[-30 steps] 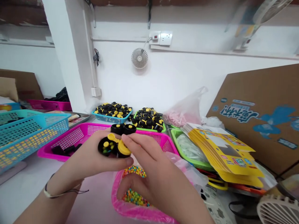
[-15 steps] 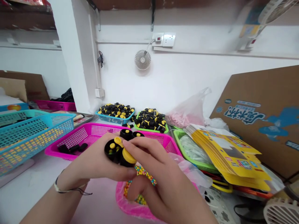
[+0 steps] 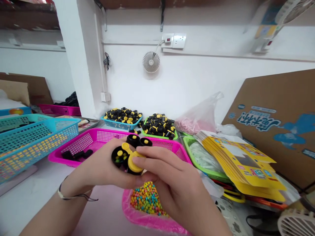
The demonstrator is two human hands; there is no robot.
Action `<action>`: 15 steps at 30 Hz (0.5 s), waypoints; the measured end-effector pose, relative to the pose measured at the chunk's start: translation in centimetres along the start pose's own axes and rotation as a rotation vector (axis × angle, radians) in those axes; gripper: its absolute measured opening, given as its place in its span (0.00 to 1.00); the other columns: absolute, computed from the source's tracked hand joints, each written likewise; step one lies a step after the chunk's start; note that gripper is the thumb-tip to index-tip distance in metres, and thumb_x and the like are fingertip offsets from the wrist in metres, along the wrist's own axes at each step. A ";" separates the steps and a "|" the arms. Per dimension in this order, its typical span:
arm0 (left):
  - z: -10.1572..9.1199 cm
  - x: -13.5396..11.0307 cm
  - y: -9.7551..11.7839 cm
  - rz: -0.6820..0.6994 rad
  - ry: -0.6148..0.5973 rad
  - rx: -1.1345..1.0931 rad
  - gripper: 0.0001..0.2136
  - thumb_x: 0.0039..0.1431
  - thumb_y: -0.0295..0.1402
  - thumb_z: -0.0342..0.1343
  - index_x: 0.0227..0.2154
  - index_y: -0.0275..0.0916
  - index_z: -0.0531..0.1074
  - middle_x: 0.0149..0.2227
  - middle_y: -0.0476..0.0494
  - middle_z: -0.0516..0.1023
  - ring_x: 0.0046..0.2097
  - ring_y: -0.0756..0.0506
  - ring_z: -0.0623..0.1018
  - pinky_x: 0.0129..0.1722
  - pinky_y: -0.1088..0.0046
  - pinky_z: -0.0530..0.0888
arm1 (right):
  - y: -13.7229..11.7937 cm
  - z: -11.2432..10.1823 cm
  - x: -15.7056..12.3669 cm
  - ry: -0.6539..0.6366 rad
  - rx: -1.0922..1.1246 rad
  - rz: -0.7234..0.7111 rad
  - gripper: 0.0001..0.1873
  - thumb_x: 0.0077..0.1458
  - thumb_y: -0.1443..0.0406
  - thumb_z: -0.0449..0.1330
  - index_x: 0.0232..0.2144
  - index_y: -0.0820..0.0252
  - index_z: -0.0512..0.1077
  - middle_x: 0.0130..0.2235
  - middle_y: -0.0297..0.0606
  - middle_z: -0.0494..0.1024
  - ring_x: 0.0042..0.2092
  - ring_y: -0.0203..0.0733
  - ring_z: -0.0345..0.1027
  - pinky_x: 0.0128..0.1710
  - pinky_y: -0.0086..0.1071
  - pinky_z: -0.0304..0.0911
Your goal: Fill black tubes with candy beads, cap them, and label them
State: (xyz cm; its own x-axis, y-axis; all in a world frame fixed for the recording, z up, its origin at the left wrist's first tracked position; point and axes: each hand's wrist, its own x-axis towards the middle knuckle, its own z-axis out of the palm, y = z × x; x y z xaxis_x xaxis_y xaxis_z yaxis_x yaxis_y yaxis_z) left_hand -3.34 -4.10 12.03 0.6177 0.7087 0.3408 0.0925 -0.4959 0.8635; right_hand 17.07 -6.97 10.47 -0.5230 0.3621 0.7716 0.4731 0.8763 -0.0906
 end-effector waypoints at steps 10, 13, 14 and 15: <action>-0.2 0.0 -0.3 -0.048 0.034 -0.087 0.10 0.48 0.32 0.67 0.26 0.37 0.70 0.25 0.55 0.66 0.29 0.53 0.65 0.25 0.80 0.64 | -0.5 3.2 0.4 0.186 -0.139 -0.093 0.33 0.51 0.79 0.55 0.59 0.60 0.60 0.57 0.44 0.69 0.61 0.42 0.61 0.64 0.34 0.58; 0.0 0.2 -0.3 0.023 -0.018 -0.085 0.07 0.50 0.30 0.67 0.29 0.37 0.73 0.25 0.55 0.66 0.29 0.53 0.65 0.26 0.80 0.63 | -0.4 3.3 0.5 0.263 -0.112 -0.051 0.34 0.49 0.79 0.55 0.58 0.59 0.61 0.56 0.45 0.69 0.59 0.44 0.63 0.62 0.37 0.60; 0.1 0.3 -0.3 0.051 -0.031 -0.083 0.06 0.50 0.29 0.66 0.29 0.37 0.73 0.25 0.55 0.65 0.28 0.54 0.64 0.26 0.80 0.62 | -0.3 3.3 0.4 0.280 -0.108 -0.034 0.34 0.48 0.79 0.54 0.58 0.59 0.61 0.55 0.44 0.69 0.58 0.44 0.64 0.62 0.37 0.60; 0.1 0.4 -0.3 0.074 -0.034 -0.081 0.06 0.51 0.28 0.66 0.28 0.37 0.73 0.25 0.56 0.64 0.28 0.54 0.63 0.25 0.80 0.61 | -0.3 3.2 0.4 0.289 -0.108 -0.021 0.34 0.48 0.79 0.54 0.58 0.58 0.61 0.55 0.44 0.69 0.58 0.44 0.63 0.62 0.37 0.60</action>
State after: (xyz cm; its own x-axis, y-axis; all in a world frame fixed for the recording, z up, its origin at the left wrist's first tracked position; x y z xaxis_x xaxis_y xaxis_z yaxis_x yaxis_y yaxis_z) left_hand -3.05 -3.74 11.80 0.6470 0.6534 0.3931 -0.0170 -0.5030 0.8641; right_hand 14.45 -6.08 8.75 -0.3168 0.2256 0.9213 0.5450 0.8382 -0.0178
